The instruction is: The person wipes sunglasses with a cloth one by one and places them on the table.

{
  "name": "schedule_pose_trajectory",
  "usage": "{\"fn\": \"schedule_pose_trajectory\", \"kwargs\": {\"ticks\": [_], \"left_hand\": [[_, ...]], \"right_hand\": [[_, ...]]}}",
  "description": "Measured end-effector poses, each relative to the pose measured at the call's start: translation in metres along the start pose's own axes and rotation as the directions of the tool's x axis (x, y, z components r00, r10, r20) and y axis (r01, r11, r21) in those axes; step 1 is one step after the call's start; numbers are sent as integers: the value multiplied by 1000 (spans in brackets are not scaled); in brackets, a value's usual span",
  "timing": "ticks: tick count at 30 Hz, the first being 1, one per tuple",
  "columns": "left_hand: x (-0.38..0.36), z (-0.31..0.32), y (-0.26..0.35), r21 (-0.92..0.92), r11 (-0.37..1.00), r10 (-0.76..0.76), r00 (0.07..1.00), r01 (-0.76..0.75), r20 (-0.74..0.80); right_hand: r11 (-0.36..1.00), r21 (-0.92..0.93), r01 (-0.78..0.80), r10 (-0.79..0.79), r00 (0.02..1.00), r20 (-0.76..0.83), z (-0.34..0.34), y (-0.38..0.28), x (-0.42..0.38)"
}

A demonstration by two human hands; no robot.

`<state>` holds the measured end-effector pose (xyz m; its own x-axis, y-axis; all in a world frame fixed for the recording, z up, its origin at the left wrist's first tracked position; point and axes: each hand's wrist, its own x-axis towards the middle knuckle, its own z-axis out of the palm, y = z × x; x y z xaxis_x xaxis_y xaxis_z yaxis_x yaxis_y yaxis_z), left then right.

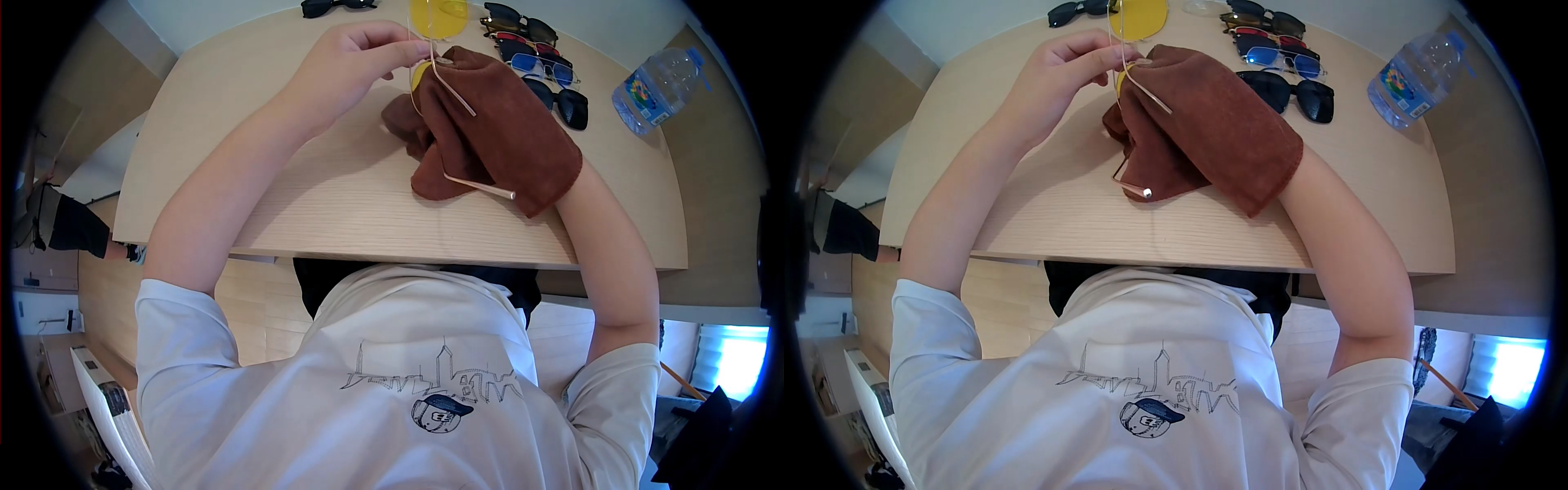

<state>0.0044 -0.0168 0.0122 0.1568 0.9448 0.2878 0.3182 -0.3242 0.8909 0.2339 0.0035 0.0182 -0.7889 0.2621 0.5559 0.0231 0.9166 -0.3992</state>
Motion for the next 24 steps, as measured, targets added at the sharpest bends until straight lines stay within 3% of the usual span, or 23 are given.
{"fn": "schedule_pose_trajectory", "kwargs": {"ticks": [4,6,7,9,10,11,12,13,15,19,22,23,24], "left_hand": [[2,-1,-2,-52,999,-14,1000,14,-9],[2,-1,-3,-74,997,-20,1000,19,-13],[1,-1,-2,-79,997,-19,1000,18,-18],[1,-1,-1,-83,996,-19,1000,17,-23],[1,-1,-1,-74,997,-6,1000,5,-13],[1,-2,0,-66,998,7,1000,-7,-4],[0,-2,0,-67,998,7,1000,-7,-5],[0,-1,2,-44,999,4,1000,-4,-8],[-1,1,3,-22,1000,0,1000,-1,-11],[-2,5,3,110,993,43,999,-42,-9],[-2,4,1,120,991,56,998,-57,6],[-2,3,0,109,992,67,998,-68,12],[-1,4,-1,109,992,66,998,-67,12]], "right_hand": [[998,-59,29,-25,998,54,-8,-1,0],[961,-270,55,-19,991,135,-7,-3,2],[961,-270,55,-19,991,135,0,3,-3],[956,249,-156,178,982,-69,17,13,-12],[956,250,-156,178,982,-68,13,12,-11],[1000,-10,14,-14,998,-55,6,11,-9],[946,-262,192,-197,980,8,-1,6,-5],[946,-262,192,-197,980,8,-4,5,-4],[933,-298,201,-155,973,171,-8,3,-2],[926,-305,225,-182,970,164,-6,0,-2],[963,-180,199,-192,980,57,-2,-1,0],[998,37,-42,40,998,58,-4,-8,0],[927,246,-283,264,958,109,-5,-12,1]]}}
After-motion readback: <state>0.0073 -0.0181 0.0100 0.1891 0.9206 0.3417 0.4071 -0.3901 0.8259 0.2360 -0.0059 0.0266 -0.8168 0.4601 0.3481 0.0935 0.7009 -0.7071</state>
